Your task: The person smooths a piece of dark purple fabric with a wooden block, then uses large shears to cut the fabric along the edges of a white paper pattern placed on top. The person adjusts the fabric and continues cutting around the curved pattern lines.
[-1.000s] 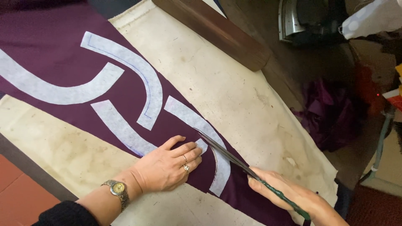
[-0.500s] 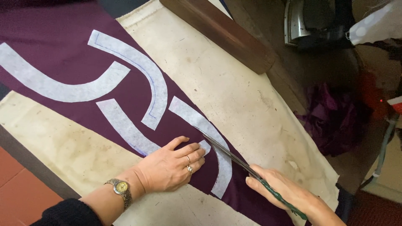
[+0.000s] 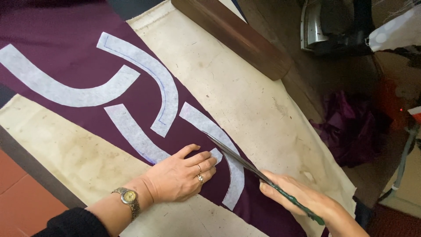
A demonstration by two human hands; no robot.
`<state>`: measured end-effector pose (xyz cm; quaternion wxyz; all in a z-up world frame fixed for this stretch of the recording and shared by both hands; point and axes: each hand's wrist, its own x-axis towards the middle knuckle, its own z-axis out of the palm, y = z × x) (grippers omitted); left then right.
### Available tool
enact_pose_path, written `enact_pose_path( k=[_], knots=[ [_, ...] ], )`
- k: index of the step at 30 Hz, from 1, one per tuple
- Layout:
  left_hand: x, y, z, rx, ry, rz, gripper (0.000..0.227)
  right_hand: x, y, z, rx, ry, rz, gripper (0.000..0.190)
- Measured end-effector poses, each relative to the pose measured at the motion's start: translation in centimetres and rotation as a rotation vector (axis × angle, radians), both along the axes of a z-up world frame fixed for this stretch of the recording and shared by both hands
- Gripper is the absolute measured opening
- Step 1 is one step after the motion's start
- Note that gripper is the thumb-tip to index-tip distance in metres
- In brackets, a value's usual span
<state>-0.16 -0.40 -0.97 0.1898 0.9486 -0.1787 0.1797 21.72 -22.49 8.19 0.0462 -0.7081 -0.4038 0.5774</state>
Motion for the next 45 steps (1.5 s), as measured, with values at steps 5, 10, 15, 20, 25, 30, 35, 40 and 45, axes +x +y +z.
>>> enact_pose_path(
  k=[5, 10, 15, 20, 25, 30, 35, 40, 45],
  knots=[
    [-0.1, 0.0, 0.0, 0.013, 0.004, 0.003, 0.032, -0.4, 2.1, 0.9, -0.091, -0.093, 0.056, 0.033],
    [0.0, 0.1, 0.1, 0.013, 0.008, -0.01, 0.034, -0.6, 2.7, 1.1, -0.147, -0.168, 0.072, 0.032],
    [-0.1, -0.1, -0.1, 0.014, 0.019, -0.008, 0.034, -1.0, 2.8, 0.8, -0.208, -0.225, 0.026, 0.031],
    [-0.1, 0.0, -0.2, 0.022, 0.028, -0.002, 0.034, -0.2, 2.3, 0.9, -0.096, -0.109, 0.04, 0.031],
    [-0.1, 0.0, -0.1, 0.014, 0.022, -0.006, 0.035, -0.5, 3.6, 1.4, 0.013, -0.009, 0.048, 0.033],
    [-0.2, 0.0, -0.1, 0.013, 0.029, -0.013, 0.036, -1.0, 4.7, 1.7, -0.051, -0.063, 0.003, 0.03],
    [-0.2, 0.1, -0.1, 0.004, 0.018, -0.012, 0.036, -1.4, 5.1, 1.8, -0.141, -0.183, 0.04, 0.03],
    [-0.2, 0.1, -0.1, 0.011, 0.043, -0.02, 0.037, -1.5, 5.6, 1.6, -0.229, -0.215, 0.04, 0.033],
    [-0.3, 0.0, -0.4, 0.004, 0.041, -0.016, 0.036, -1.4, 6.1, 1.9, -0.256, -0.259, 0.07, 0.033]
  ],
)
